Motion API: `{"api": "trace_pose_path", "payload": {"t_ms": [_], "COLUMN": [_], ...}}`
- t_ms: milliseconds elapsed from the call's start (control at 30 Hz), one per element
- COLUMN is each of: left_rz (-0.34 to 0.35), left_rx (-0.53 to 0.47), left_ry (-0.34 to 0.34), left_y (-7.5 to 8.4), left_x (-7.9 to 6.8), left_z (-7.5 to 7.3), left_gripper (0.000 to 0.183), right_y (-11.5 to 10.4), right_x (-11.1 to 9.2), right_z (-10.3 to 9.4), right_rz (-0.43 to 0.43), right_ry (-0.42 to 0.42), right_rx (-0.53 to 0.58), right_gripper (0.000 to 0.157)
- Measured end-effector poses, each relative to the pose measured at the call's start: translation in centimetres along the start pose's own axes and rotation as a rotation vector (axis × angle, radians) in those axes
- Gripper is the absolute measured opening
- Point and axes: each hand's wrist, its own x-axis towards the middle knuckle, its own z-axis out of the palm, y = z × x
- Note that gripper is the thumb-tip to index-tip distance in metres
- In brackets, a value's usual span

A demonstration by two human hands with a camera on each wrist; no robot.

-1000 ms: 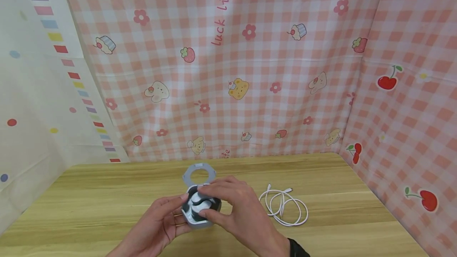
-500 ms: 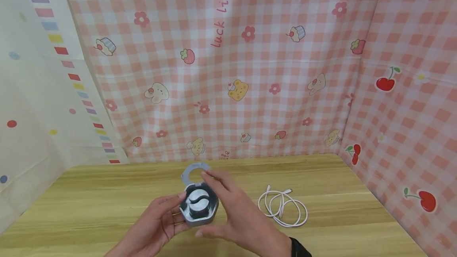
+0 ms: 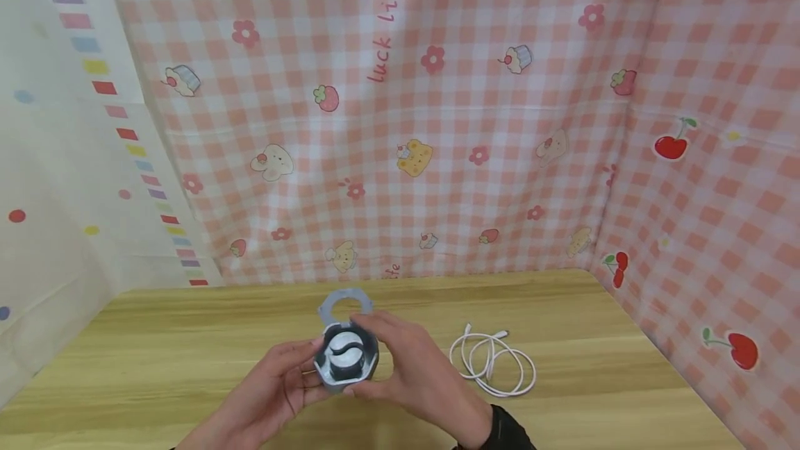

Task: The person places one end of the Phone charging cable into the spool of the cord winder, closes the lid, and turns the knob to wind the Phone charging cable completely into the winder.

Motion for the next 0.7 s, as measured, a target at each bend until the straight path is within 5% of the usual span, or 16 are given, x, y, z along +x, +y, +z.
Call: {"api": "trace_pose_path", "payload": {"t_ms": [200,333,533,700], "left_rz": [-0.004,0.024,0.132,0.293], "left_rx": [0.034,0.149,0.699,1.088], "left_ry": [0.026,0.065,0.131,0.069], "left_y": [0.0,0.0,-0.5,-1.3], "left_x": [0.7,1.1,1.8,2.1], "left_z": [-0.8,-1.1,-2.4,-3.9], "left_gripper": [0.052,0.060,0.076,0.079], "right_y": [1.1,1.8,3.0,4.1], "right_x": [0.2,0.4,0.5,0.3], "right_z": [1.2,1.9,3.0,4.3], "right_rz": [0.034,0.072,0.137,0.222], "right_ry": [0.046,0.051,0.030,-0.065], "right_rx": [0.043,0.057,0.054,0.072], "right_gripper": [0.066,0.066,0.065,0.062]}}
